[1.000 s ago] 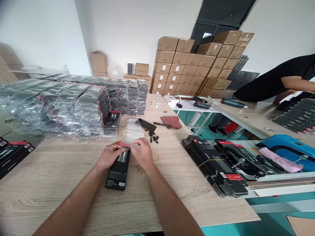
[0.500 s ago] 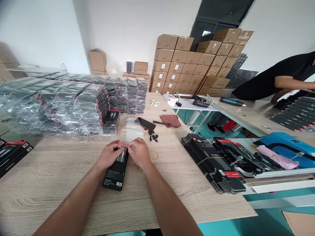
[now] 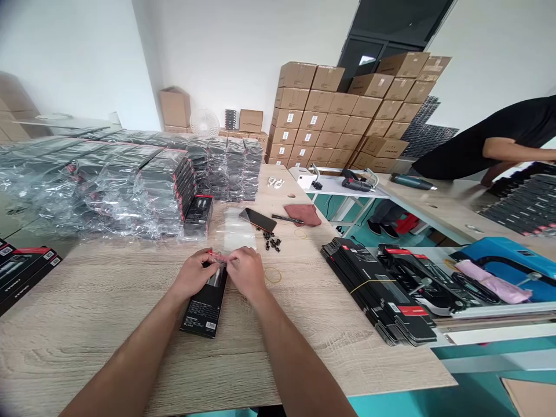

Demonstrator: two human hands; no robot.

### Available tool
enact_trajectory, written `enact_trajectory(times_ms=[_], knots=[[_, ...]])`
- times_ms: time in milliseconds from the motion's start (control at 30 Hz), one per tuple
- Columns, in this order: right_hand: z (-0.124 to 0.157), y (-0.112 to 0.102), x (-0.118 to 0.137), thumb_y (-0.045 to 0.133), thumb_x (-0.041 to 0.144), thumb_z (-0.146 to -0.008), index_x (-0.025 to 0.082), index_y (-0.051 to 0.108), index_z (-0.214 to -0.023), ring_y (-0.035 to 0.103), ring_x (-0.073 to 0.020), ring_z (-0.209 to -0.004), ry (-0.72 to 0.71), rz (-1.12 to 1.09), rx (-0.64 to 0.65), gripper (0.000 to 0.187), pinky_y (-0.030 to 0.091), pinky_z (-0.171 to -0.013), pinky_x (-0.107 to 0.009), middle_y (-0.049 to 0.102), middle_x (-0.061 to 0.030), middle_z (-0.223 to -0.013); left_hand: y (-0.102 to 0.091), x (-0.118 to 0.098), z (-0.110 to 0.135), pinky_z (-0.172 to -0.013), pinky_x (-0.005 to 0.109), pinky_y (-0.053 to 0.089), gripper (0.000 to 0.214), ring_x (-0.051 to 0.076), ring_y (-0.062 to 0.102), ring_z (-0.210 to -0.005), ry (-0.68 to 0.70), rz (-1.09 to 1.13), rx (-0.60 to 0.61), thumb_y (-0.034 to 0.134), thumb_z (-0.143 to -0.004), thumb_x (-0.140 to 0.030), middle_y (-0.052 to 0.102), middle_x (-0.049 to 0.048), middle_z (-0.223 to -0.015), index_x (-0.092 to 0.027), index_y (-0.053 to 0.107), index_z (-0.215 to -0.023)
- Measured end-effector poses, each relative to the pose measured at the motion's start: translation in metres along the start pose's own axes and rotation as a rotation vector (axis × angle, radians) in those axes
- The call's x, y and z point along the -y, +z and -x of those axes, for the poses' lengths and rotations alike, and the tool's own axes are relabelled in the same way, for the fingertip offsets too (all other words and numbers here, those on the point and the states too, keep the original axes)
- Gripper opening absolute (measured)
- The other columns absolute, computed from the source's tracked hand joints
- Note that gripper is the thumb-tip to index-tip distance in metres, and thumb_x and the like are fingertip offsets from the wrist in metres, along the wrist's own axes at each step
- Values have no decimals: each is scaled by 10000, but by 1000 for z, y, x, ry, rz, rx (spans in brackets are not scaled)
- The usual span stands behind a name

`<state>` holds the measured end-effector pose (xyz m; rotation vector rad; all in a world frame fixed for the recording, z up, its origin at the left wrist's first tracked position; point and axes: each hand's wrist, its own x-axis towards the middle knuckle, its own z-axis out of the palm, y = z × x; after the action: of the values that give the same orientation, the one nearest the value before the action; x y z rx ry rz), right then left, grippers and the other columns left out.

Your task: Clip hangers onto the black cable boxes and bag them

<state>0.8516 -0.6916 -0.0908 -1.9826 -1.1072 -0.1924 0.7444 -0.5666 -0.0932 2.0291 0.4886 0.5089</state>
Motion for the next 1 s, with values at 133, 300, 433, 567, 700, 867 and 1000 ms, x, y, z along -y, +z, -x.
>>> enact_trajectory(times_ms=[133, 300, 433, 567, 700, 867, 1000], knots=[[-3, -1, -3, 528, 163, -730, 208, 587, -759, 536, -166, -717, 75, -45, -193, 79, 441, -699, -293, 593, -21, -780, 2, 2, 0, -958, 323, 386, 104, 208, 546, -1113, -26, -48, -27, 588, -733, -232, 651, 36, -1061, -211, 645, -649], [-1, 1, -2, 572, 147, -689, 217, 588, -815, 534, -197, -825, 4, 106, -99, 145, 433, -763, -312, 581, -37, -855, 1, 1, 0, -912, 309, 416, 129, 183, 598, -993, 3, -17, -5, 569, -742, -226, 665, 21, -995, -209, 626, -627], [-1, 4, 2, 518, 121, -716, 210, 579, -785, 534, -184, -780, 59, 108, -126, 128, 432, -718, -293, 575, -30, -811, 1, -1, 1, -958, 324, 386, 105, 208, 546, -1113, -31, -13, -14, 585, -728, -225, 661, 32, -1045, -213, 645, -643], [-2, 6, 1, 553, 182, -739, 221, 580, -795, 537, -173, -730, 67, 112, -74, 74, 435, -680, -289, 570, -18, -809, 1, 0, 0, -926, 321, 408, 118, 200, 581, -1025, -33, 15, -5, 577, -727, -221, 667, 25, -990, -213, 647, -634], [-2, 3, -11, 491, 65, -678, 210, 586, -820, 547, -150, -693, 96, 9, -68, 224, 454, -640, -274, 561, -24, -853, 0, 5, -1, -919, 330, 413, 92, 210, 580, -1010, -66, 18, -73, 604, -705, -223, 665, 24, -946, -215, 657, -630], [-1, -2, -12, 534, 125, -716, 214, 591, -781, 549, -185, -803, 18, 27, -102, 124, 452, -738, -308, 579, -35, -843, 1, 6, -2, -914, 345, 422, 98, 223, 579, -1025, -84, 54, -46, 602, -724, -242, 662, 36, -938, -213, 676, -667], [-6, -3, -14, 509, 175, -769, 205, 584, -718, 523, -143, -641, 74, -32, -180, 96, 429, -630, -265, 565, -9, -732, -10, 3, 3, -911, 333, 430, 303, 209, 579, -1047, -97, 283, 127, 597, -733, -214, 621, 47, -1130, -227, 656, -1030]])
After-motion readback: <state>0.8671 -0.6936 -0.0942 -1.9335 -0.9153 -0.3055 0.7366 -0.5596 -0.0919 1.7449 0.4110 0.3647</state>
